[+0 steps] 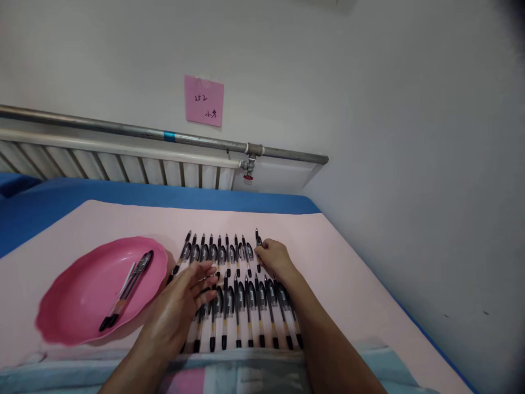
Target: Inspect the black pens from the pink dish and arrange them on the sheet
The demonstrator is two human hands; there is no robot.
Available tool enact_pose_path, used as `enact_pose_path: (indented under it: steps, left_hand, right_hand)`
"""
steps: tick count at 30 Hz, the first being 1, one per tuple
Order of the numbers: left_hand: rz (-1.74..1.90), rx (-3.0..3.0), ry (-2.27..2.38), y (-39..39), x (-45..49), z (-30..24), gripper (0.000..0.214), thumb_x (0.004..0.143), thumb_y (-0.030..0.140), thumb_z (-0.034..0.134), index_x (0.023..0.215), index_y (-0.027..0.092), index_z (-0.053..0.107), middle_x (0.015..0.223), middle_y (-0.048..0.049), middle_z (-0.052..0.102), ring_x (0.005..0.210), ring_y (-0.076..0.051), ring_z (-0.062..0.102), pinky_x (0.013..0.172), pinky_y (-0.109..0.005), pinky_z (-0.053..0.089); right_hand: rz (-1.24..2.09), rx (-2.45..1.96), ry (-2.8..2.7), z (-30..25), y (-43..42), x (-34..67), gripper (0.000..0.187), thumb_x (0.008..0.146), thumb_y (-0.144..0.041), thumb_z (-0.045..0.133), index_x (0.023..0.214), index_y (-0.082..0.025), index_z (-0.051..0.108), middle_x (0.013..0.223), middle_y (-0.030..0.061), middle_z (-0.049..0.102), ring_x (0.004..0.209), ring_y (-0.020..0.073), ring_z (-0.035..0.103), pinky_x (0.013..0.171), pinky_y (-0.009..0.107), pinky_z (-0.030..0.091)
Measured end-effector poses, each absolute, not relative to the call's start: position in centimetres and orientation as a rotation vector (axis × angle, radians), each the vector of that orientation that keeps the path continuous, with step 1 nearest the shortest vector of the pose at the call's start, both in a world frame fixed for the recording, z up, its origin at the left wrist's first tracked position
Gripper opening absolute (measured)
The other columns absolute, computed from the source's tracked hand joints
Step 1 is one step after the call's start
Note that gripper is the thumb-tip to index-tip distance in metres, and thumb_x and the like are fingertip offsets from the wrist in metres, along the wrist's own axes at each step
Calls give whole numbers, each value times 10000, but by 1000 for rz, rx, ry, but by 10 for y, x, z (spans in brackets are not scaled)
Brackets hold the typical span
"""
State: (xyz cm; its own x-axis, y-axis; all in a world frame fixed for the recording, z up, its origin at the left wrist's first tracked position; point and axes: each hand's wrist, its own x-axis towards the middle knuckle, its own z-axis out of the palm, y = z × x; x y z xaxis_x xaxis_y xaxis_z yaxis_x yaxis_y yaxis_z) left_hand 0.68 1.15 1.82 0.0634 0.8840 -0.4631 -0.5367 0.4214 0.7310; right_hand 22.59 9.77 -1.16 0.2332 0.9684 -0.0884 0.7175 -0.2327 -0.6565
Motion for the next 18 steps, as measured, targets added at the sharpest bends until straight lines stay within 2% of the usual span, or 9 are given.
enact_pose_path:
  steps: [7,18]
  left_hand:
    - [1122,462,1021,9,8,20,366,762,426,565,982,139,618,1058,-118,619,923,-205,596,747,-308,483]
    - [1105,451,1020,10,8,17,336,758,400,580,952,130,630,970,-117,654,859,-188,620,720,-296,490]
  right_hand:
    - [578,-2097,-1708,-9,96,224,121,696,-248,540,612,-170,579,514,5,564,529,120,517,499,207,315]
    - [524,-2139,-1865,-3,92,221,132,700,-242,520,645,-164,611,606,48,615,590,149,552,502,221,315]
